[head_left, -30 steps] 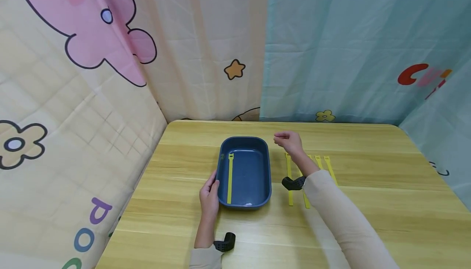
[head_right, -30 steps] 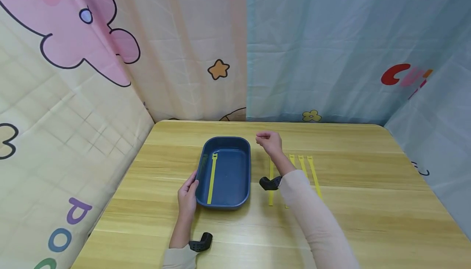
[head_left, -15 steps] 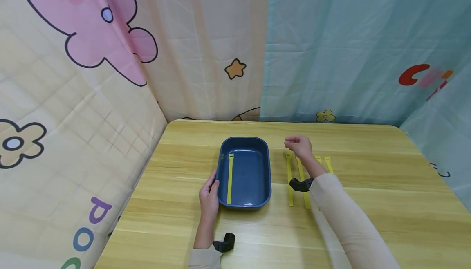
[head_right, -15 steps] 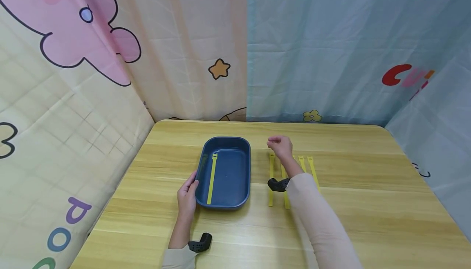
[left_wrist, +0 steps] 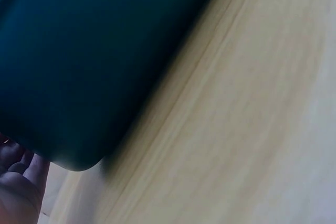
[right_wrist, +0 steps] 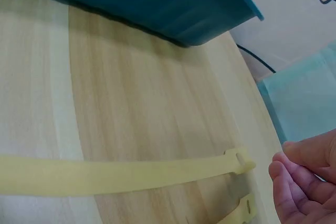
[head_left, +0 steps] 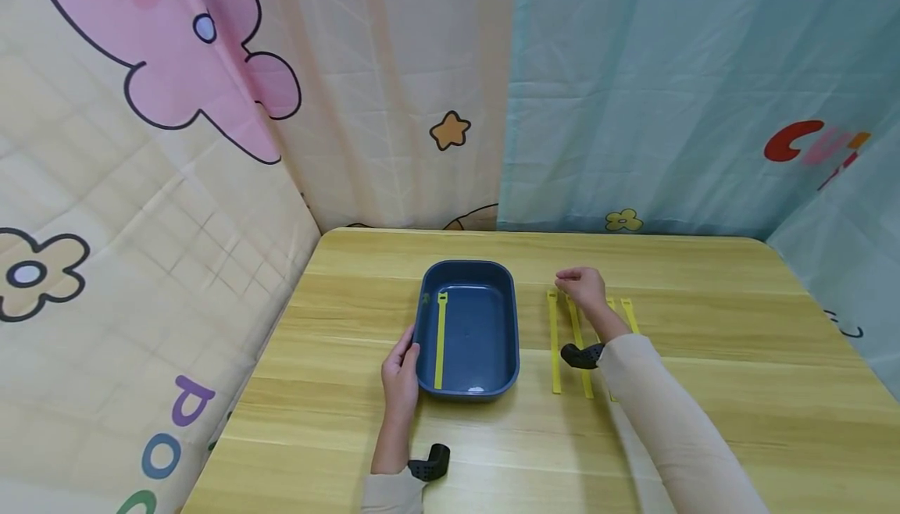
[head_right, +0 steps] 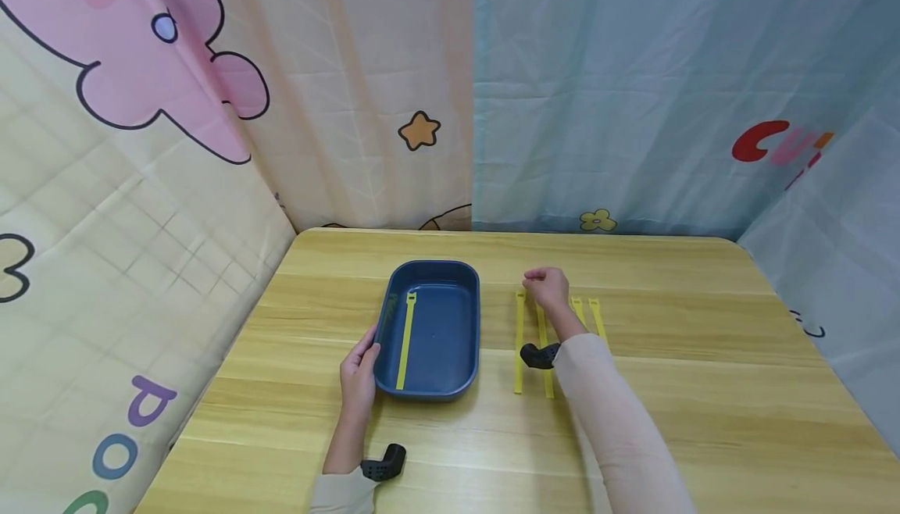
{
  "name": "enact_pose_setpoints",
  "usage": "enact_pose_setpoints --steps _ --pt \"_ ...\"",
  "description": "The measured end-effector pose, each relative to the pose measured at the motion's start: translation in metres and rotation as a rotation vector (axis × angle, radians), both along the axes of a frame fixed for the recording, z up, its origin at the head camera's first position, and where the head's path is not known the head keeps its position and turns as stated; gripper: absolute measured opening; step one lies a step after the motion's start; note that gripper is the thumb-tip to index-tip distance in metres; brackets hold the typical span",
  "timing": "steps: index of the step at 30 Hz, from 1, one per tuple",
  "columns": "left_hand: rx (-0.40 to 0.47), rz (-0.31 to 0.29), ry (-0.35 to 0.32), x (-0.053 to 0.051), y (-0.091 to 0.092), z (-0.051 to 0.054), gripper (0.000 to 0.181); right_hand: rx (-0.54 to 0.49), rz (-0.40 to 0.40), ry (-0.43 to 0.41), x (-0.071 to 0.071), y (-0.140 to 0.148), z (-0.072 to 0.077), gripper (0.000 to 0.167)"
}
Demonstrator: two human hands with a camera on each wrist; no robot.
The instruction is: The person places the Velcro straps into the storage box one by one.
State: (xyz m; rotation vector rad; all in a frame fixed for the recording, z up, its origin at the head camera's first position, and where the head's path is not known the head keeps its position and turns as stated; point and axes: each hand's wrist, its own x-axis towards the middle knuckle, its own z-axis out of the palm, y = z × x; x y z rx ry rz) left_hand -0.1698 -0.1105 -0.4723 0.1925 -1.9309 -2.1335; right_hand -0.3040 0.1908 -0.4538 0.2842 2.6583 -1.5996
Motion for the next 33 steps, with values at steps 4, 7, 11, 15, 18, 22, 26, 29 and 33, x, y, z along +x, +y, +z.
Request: enact_pose_setpoints --steps 4,7,11,15,18,22,26,29,33 --pt "-0.012 -0.001 0.012 -0.003 -0.001 -0.005 0.037 0.047 0.021 0.022 0.002 0.0 0.001 0.03" --pt "-0.002 0.003 0.038 -0.008 -0.002 -0.017 0.037 0.074 0.037 0.026 0.002 -0.001 0.0 0.031" --pt "-0.013 0.012 0.038 -0.01 -0.003 -0.023 0.037 0.094 0.051 0.021 0.001 -0.001 -0.002 0.03" --pt "-0.015 0.016 0.028 -0.01 -0.003 -0.022 0.037 0.119 0.07 0.002 0.0 -0.002 -0.003 0.031" --pt "-0.004 0.013 0.023 -0.009 -0.002 -0.022 0.037 0.164 0.086 -0.013 -0.001 -0.003 -0.003 0.033" --pt "0.001 0.007 0.017 -0.009 -0.001 -0.02 0.037 0.21 0.099 -0.027 -0.002 -0.006 -0.003 0.037" --pt "-0.004 0.006 0.01 -0.008 0.0 -0.019 0.037 0.261 0.093 -0.029 -0.002 -0.009 -0.004 0.039" --pt "0.001 0.002 0.005 -0.008 0.0 -0.019 0.037 0.285 0.078 -0.038 -0.002 -0.01 -0.005 0.038" --pt "0.009 0.001 0.01 -0.008 0.0 -0.02 0.037 0.287 0.067 -0.053 -0.003 -0.01 -0.007 0.034"
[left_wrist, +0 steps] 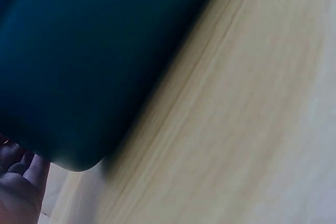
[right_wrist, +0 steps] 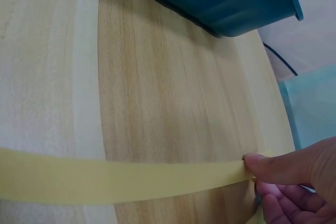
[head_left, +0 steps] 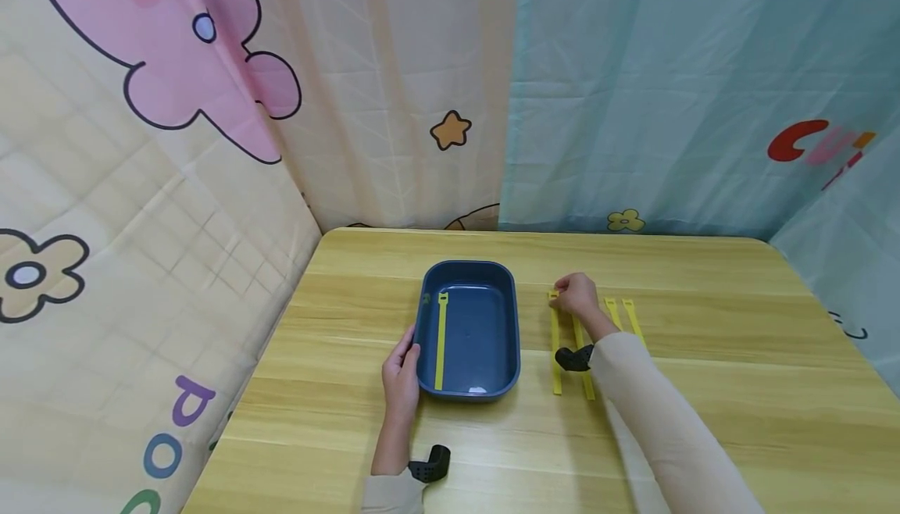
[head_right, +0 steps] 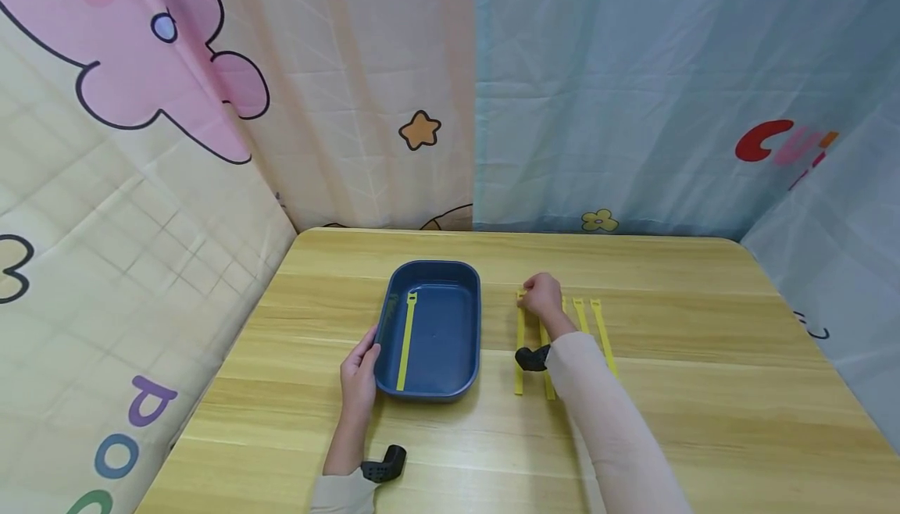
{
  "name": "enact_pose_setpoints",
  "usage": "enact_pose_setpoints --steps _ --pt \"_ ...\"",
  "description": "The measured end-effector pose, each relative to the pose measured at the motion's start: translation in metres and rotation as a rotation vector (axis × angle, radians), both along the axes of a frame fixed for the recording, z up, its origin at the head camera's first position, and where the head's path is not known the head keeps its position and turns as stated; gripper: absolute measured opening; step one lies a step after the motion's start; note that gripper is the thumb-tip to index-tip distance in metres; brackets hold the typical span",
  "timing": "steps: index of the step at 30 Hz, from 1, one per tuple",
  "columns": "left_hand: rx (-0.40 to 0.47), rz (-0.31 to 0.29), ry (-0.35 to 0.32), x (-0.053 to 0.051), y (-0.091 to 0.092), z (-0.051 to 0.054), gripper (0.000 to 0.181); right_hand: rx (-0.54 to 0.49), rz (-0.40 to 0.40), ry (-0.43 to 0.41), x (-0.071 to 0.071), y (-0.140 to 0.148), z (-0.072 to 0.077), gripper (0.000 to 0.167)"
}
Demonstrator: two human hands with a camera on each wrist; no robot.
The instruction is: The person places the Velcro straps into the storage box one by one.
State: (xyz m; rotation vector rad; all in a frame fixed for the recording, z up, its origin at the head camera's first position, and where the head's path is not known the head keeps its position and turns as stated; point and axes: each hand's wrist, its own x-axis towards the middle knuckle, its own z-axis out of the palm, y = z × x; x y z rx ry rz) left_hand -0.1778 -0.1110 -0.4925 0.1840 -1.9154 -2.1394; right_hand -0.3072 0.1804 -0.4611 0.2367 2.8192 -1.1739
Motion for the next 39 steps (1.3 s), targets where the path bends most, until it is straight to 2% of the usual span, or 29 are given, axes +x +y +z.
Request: enact_pose_setpoints --steps 9,15,28,34,35,39 --pt "-0.02 0.011 0.013 0.002 0.0 0.002 0.037 -0.002 -0.007 0.017 0.0 0.0 -0.002 0.022" --pt "-0.007 -0.004 -0.007 0.002 0.0 0.002 0.038 -0.01 0.005 0.037 0.002 0.001 -0.004 0.018" --pt "-0.022 0.011 0.018 0.001 -0.002 -0.001 0.037 -0.059 -0.009 0.068 0.006 0.0 0.003 0.018" --pt "-0.016 0.0 0.013 0.001 -0.001 0.001 0.037 -0.072 -0.003 0.087 0.007 0.004 0.007 0.018" --pt "-0.018 0.002 0.006 0.003 0.0 0.005 0.037 -0.074 -0.003 0.087 0.007 0.005 0.008 0.018" --pt "-0.029 0.008 0.002 0.002 -0.001 0.004 0.038 -0.078 0.009 0.095 0.006 0.006 0.01 0.019"
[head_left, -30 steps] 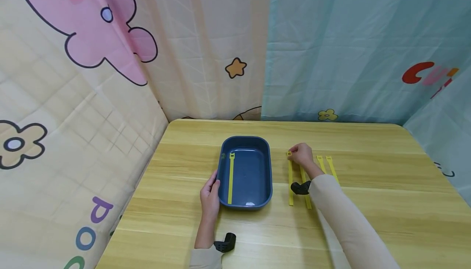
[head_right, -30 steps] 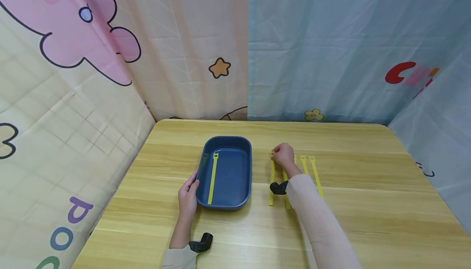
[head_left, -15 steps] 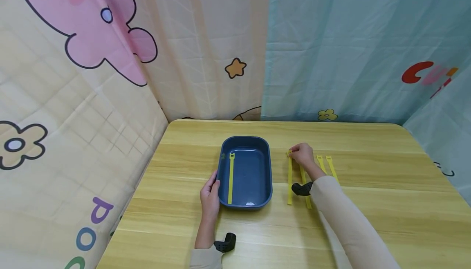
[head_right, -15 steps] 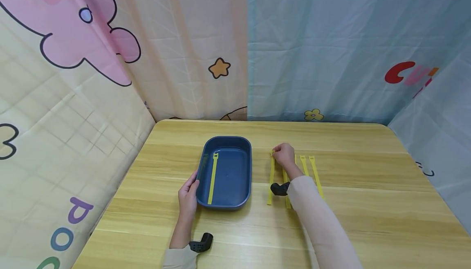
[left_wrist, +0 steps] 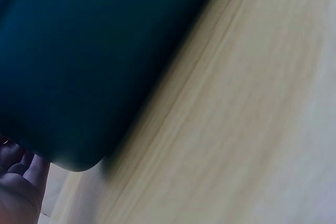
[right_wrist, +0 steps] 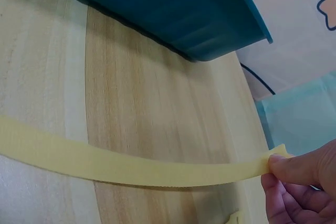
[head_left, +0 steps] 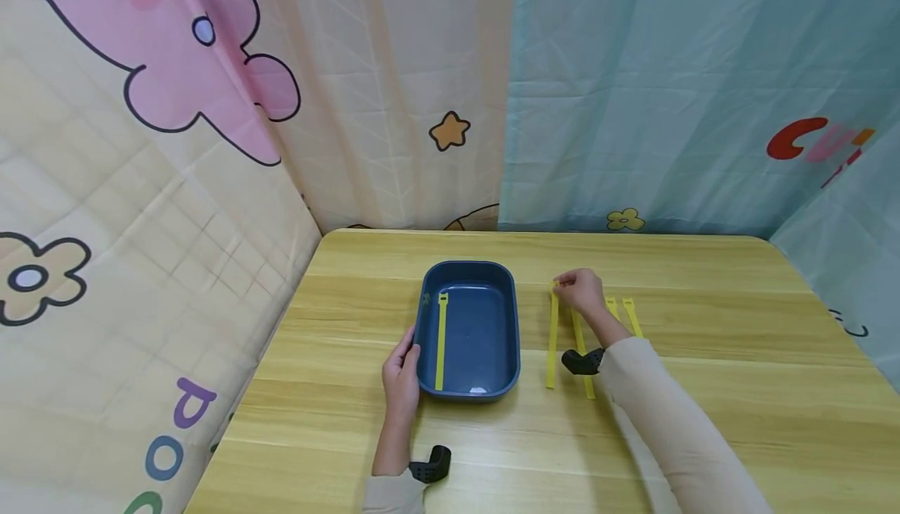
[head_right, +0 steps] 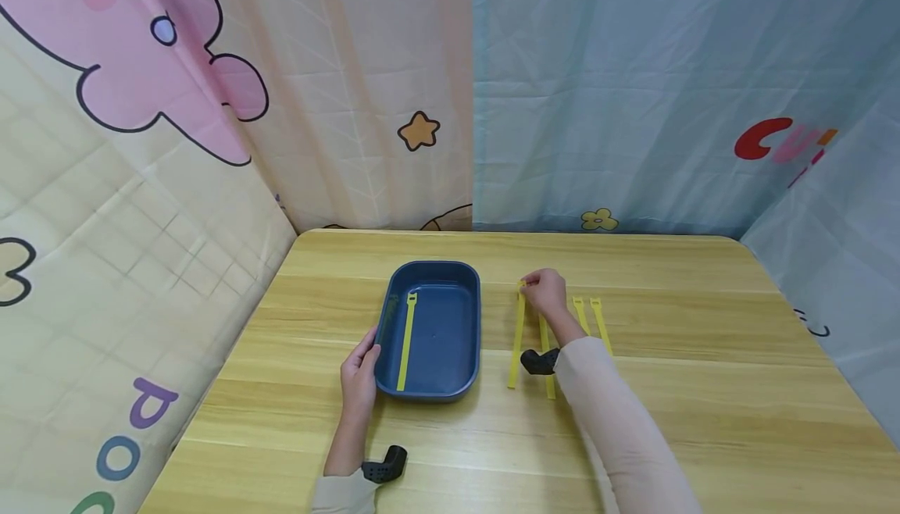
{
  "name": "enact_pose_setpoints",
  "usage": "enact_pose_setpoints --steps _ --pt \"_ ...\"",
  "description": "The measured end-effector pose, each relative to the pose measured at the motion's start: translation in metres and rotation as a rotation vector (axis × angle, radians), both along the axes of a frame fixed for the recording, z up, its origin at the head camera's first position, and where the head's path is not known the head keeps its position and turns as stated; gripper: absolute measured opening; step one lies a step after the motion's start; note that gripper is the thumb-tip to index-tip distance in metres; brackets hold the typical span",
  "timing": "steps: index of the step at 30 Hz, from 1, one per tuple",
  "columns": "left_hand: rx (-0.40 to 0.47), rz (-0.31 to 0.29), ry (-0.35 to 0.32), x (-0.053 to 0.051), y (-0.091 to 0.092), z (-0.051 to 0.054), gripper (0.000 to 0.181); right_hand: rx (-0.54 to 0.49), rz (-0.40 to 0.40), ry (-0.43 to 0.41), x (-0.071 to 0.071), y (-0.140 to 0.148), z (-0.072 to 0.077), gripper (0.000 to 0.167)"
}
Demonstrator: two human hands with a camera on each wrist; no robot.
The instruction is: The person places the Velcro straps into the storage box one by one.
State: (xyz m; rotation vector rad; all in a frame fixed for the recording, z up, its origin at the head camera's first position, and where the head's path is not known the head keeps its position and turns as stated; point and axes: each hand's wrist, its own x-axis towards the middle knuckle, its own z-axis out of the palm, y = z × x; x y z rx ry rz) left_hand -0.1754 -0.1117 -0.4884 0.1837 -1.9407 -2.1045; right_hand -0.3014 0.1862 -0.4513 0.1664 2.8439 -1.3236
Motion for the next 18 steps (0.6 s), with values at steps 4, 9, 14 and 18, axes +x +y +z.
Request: enact_pose_setpoints --steps 4,9,14,18 --pt "-0.006 0.007 0.004 -0.002 -0.001 -0.005 0.038 -0.008 0.004 0.017 0.002 -0.001 0.004 0.019" --pt "-0.011 0.015 0.009 -0.003 -0.001 -0.005 0.037 -0.022 0.008 0.047 0.004 -0.001 0.01 0.02" --pt "-0.009 0.019 0.002 -0.003 -0.001 -0.004 0.037 -0.035 0.01 0.077 0.005 -0.001 0.013 0.021" --pt "-0.015 0.016 -0.008 -0.002 -0.001 -0.004 0.037 -0.032 0.014 0.09 0.004 0.0 0.014 0.02"
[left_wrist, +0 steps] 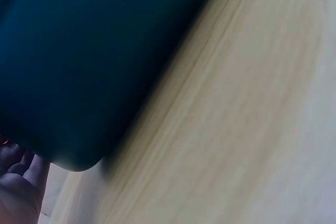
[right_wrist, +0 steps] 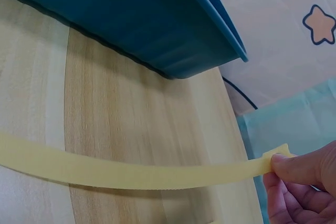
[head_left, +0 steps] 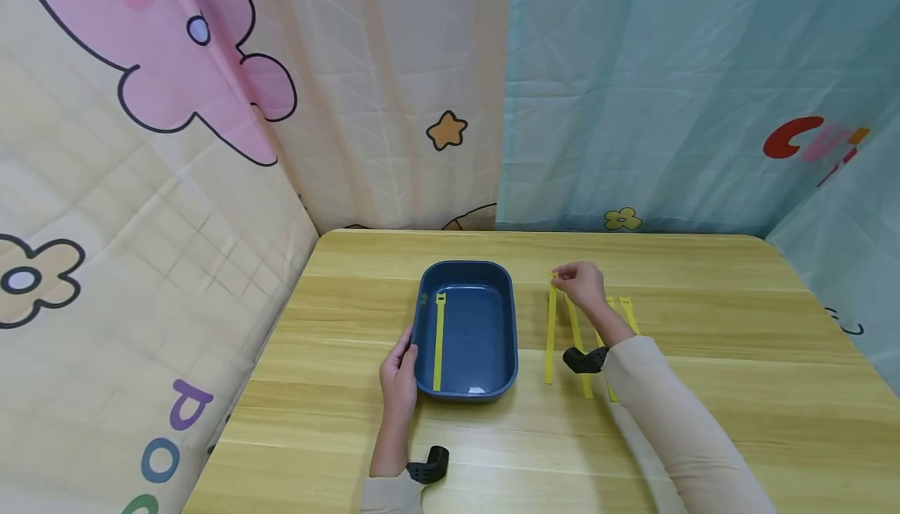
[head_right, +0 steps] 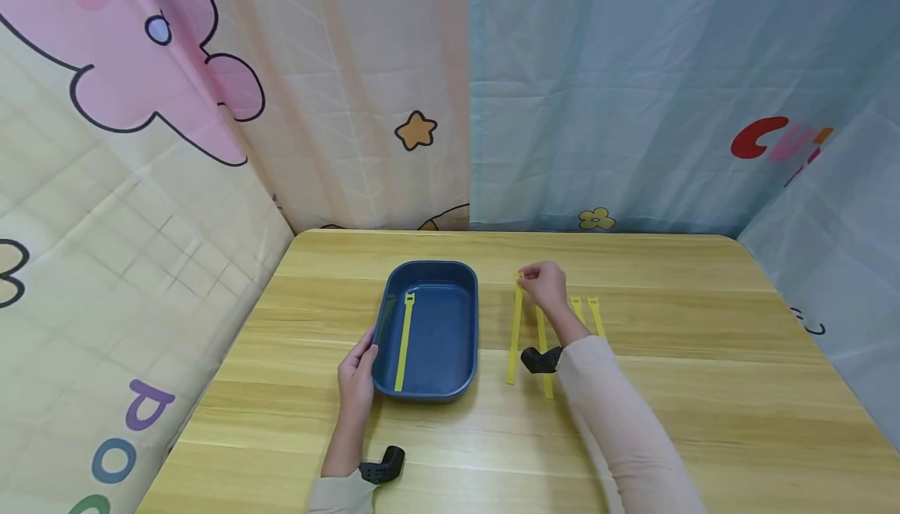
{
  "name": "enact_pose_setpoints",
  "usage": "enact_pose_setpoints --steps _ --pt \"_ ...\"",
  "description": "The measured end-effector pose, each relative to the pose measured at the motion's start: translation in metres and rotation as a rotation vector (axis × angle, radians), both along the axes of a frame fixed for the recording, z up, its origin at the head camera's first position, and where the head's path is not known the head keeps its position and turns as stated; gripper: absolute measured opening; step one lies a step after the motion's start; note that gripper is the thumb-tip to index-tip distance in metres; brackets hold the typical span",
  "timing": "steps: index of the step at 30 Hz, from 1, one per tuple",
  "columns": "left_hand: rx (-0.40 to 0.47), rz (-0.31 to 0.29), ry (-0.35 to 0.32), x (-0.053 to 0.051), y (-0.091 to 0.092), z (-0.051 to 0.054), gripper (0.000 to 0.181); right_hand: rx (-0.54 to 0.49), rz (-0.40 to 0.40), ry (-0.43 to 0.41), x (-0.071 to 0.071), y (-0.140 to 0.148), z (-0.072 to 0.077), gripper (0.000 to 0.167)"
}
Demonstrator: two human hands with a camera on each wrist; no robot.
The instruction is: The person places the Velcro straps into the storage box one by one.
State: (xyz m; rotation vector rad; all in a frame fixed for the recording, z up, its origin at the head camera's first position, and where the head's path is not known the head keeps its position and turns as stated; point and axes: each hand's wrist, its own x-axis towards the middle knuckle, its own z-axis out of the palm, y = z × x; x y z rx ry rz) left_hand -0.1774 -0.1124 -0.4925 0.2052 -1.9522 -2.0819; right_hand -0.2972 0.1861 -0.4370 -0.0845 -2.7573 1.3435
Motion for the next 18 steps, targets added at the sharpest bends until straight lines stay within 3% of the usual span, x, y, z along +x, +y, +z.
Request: enact_pose_setpoints --steps 18 --pt "0.019 -0.012 0.011 0.0 0.0 0.0 0.037 -0.033 0.024 0.05 0.008 -0.007 0.019 0.021"
